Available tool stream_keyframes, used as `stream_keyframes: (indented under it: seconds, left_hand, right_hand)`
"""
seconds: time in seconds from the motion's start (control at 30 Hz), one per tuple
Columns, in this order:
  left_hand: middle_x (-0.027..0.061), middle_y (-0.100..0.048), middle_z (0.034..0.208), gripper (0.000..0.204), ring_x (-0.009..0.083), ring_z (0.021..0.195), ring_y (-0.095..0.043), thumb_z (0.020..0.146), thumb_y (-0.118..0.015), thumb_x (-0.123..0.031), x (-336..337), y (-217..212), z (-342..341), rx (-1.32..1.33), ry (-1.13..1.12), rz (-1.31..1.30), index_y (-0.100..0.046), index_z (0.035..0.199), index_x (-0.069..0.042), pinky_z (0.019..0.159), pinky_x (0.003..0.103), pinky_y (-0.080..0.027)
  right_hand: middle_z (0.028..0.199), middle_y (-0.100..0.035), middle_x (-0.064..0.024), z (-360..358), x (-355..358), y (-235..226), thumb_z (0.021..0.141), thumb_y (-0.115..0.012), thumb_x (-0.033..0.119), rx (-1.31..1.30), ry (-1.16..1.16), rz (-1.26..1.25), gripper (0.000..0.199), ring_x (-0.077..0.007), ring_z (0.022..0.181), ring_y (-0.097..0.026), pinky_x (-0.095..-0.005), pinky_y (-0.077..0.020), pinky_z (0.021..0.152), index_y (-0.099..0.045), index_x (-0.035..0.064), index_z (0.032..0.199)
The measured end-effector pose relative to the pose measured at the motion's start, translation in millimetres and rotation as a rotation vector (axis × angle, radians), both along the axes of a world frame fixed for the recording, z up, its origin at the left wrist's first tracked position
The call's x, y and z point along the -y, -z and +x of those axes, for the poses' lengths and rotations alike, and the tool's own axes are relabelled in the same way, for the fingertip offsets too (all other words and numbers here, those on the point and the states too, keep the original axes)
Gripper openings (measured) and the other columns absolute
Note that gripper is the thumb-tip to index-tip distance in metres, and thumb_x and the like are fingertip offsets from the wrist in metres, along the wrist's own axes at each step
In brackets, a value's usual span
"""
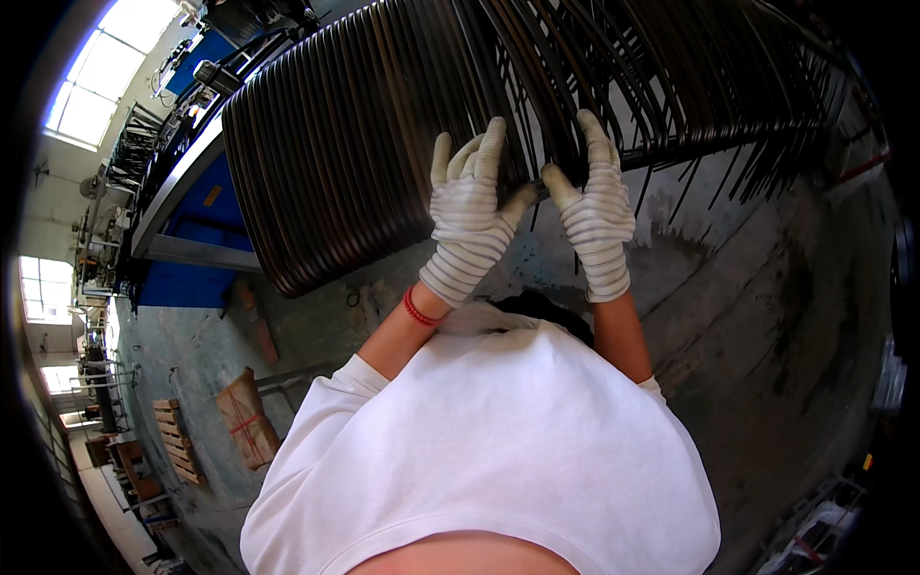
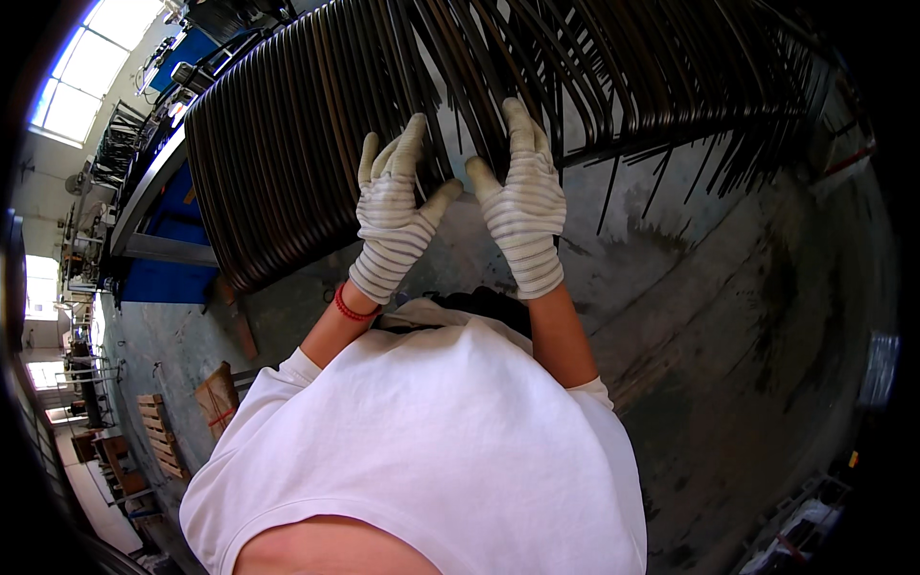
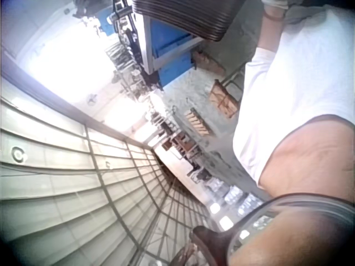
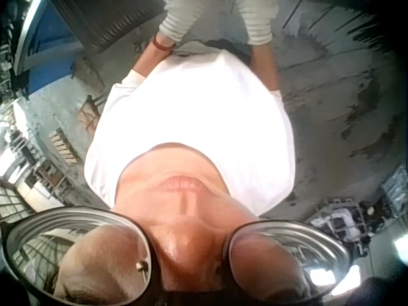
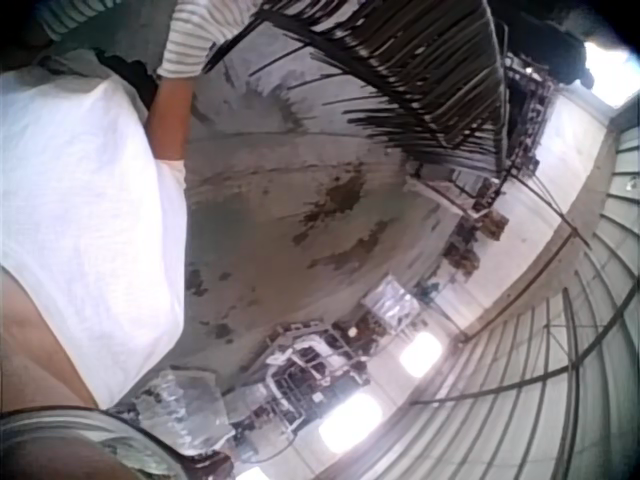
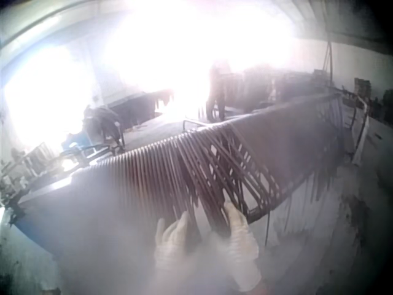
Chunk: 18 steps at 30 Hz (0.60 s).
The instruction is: The person is stacking thin, dark metal frames in a workshop environment. They pick up individual frames and carefully place them on top of a growing pile, aligning them with the others. The task involves repetitive handling and stacking of the metal components.
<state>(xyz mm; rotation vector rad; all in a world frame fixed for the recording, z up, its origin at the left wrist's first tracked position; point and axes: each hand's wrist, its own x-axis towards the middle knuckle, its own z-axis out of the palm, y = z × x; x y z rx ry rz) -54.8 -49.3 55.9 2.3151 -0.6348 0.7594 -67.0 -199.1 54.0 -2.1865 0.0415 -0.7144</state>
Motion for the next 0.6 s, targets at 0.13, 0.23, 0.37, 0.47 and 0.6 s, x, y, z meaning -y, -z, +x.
stream_keyframes:
  seconds: [0.13, 0.23, 0.37, 0.47, 0.6]
  left_hand:
    - [0.009, -0.062, 0.104, 0.077, 0.0255, 0.103, -0.057, 0.068, -0.075, -0.014, -3.0, 0.6, -1.0, -0.024, 0.021, -0.031, -0.042, 0.137, -0.009, 0.111, 0.047, -0.025]
    - [0.0088, -0.063, 0.099, 0.074, 0.0263, 0.102, -0.058, 0.07, -0.072, -0.011, -6.0, 2.3, 0.7, -0.054, 0.027, -0.049, -0.042, 0.137, -0.012, 0.111, 0.047, -0.026]
    - [0.007, -0.063, 0.093, 0.07, 0.0244, 0.095, -0.06, 0.073, -0.068, -0.006, -9.2, 2.2, -2.3, -0.116, 0.035, -0.063, -0.042, 0.138, -0.015, 0.11, 0.045, -0.028]
    - [0.0055, -0.064, 0.09, 0.068, 0.0243, 0.093, -0.061, 0.074, -0.064, -0.004, -12.1, 5.1, 0.4, -0.092, 0.049, -0.05, -0.042, 0.138, -0.016, 0.11, 0.045, -0.029]
    - [0.0066, -0.064, 0.103, 0.065, 0.0213, 0.098, -0.061, 0.075, -0.06, 0.0, -11.5, 3.7, -1.4, -0.024, 0.058, -0.037, -0.044, 0.137, -0.01, 0.111, 0.044, -0.027]
  right_hand:
    - [0.135, -0.047, -0.0162, -10.0, -8.5, -11.3, 0.075, -0.07, 0.015, 0.001, 0.008, 0.054, 0.051, -0.0322, 0.119, -0.05, -0.0366, -0.0423, 0.1, -0.055, 0.013, 0.124]
    - [0.138, -0.044, -0.0159, -12.4, -11.1, -6.1, 0.076, -0.071, 0.015, 0.092, -0.012, -0.135, 0.032, -0.0339, 0.125, -0.044, -0.0379, -0.0393, 0.103, -0.067, 0.0109, 0.107]
    - [0.143, -0.038, -0.0152, -11.3, -12.9, 2.6, 0.075, -0.072, 0.019, 0.118, -0.024, -0.319, 0.021, -0.0382, 0.13, -0.036, -0.0424, -0.0359, 0.105, -0.072, 0.0092, 0.094]
    - [0.143, -0.036, -0.0152, -10.8, -12.7, 4.2, 0.073, -0.072, 0.021, 0.151, -0.043, -0.37, 0.024, -0.0389, 0.129, -0.035, -0.0461, -0.0336, 0.105, -0.07, 0.0091, 0.094]
    - [0.141, -0.037, -0.0149, -12.5, -16.8, 1.2, 0.072, -0.071, 0.023, 0.149, -0.015, -0.432, 0.034, -0.0392, 0.126, -0.036, -0.0489, -0.0331, 0.105, -0.067, 0.0112, 0.104]
